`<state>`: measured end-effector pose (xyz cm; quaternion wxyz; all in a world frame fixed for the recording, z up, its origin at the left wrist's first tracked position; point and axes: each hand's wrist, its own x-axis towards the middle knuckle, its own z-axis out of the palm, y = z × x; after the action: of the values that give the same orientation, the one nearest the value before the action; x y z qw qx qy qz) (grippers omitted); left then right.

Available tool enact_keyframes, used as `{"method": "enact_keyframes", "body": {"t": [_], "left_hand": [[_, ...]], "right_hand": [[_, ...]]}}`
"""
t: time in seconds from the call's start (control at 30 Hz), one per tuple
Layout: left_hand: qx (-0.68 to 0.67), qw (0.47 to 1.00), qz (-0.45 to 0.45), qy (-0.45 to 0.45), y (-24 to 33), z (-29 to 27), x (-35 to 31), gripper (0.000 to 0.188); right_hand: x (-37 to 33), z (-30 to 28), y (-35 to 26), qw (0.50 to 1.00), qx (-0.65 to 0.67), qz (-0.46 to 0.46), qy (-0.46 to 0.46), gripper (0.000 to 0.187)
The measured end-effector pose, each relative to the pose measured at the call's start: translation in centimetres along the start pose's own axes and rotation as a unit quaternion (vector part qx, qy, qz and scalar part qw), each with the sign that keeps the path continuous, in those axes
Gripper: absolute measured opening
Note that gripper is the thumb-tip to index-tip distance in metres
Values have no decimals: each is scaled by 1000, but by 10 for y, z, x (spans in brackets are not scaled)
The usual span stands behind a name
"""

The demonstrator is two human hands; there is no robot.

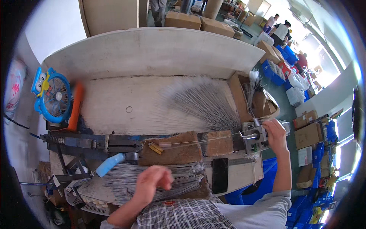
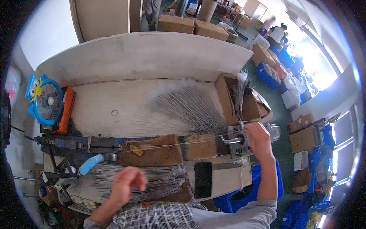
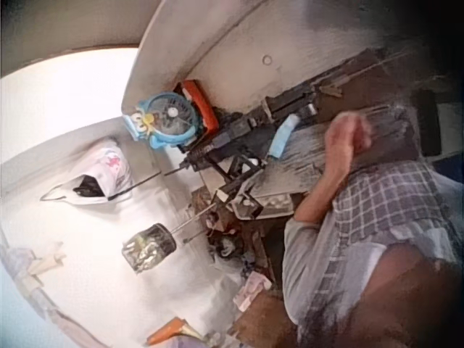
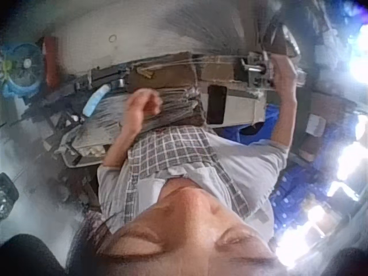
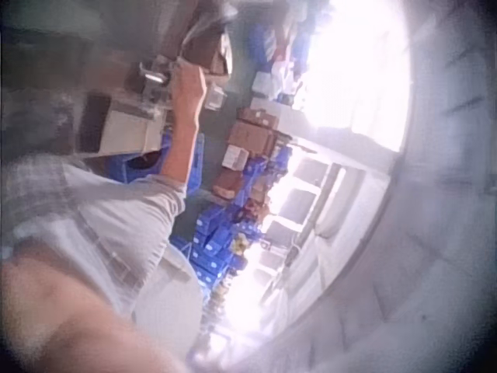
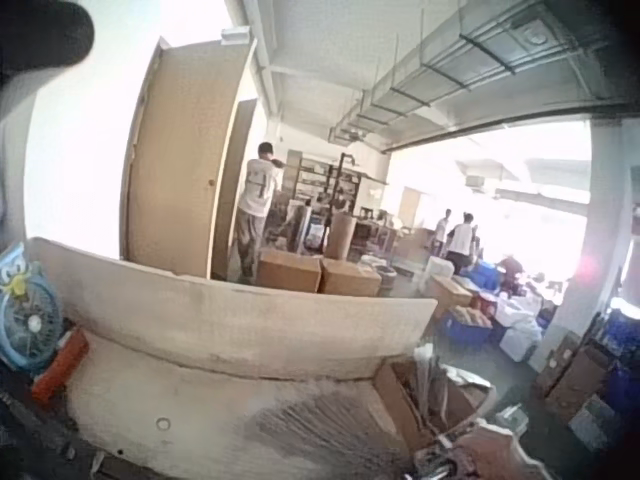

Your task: The person repeatedly feeds metal wires and bristles into a twisting machine by hand to assemble wire brushes.

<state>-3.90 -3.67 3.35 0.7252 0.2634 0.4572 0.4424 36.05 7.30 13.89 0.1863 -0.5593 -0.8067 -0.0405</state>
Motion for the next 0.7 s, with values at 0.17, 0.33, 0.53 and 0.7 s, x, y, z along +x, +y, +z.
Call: {"method": "enact_keyframes", "body": {"t": [0.17, 0.33, 0.53, 0.7], "left_hand": [[573, 693, 423, 111, -31, 48, 107, 10], [753, 537, 357, 131, -27, 59, 146, 8], [719, 552, 382, 182, 14, 55, 155, 12], [457, 841, 290, 9, -14, 56, 79, 21]], "right_hand": [[17, 45, -18, 993, 97, -19, -65, 13], [19, 78, -3, 989, 96, -26, -114, 16], [31, 52, 0, 949, 116, -42, -289, 21], [49, 75, -35, 944, 210, -118, -226, 18]]}}
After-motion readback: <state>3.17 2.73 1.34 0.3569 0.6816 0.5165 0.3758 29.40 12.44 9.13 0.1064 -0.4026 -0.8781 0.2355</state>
